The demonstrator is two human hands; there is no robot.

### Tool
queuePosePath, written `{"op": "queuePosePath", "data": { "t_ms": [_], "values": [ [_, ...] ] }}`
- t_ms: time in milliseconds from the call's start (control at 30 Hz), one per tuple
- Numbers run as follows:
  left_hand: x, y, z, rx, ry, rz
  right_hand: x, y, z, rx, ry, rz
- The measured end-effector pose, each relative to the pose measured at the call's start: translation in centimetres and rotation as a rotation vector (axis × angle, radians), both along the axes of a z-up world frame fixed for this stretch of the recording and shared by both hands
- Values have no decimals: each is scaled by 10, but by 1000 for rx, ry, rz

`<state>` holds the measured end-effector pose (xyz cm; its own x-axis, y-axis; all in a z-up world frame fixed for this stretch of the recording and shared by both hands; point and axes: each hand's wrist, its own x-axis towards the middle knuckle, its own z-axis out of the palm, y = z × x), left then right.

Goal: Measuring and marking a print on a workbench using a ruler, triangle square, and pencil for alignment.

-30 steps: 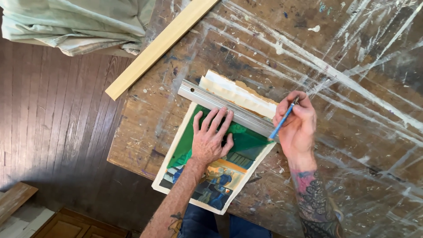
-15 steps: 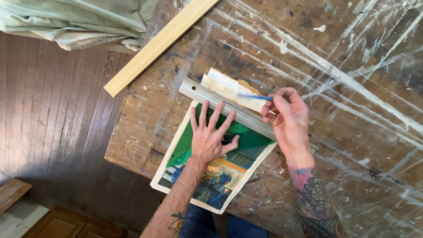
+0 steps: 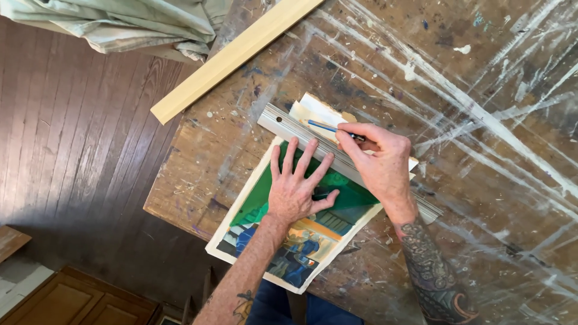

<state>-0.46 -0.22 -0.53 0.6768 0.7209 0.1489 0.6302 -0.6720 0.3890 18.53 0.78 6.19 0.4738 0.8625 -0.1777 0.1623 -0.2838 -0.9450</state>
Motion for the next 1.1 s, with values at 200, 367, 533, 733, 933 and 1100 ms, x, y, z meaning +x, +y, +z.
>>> {"op": "queuePosePath", "data": {
  "t_ms": [200, 367, 533, 733, 933, 1100],
  "values": [
    [-1, 0, -1, 1, 26, -3, -11, 10, -2, -4, -20, 27],
    [-1, -2, -4, -10, 27, -2, -15, 13, -7, -30, -16, 25],
    [-2, -2, -5, -8, 44, -7, -12, 14, -6, -22, -25, 57],
    [-2, -2, -5, 1, 60, -11, -8, 14, -7, -14, -44, 97],
    [-1, -2, -4, 1, 42, -3, -5, 15, -8, -22, -41, 126],
    [-1, -1, -4, 11, 40, -1, -6, 19, -2, -6, -69, 157]
  ]
}}
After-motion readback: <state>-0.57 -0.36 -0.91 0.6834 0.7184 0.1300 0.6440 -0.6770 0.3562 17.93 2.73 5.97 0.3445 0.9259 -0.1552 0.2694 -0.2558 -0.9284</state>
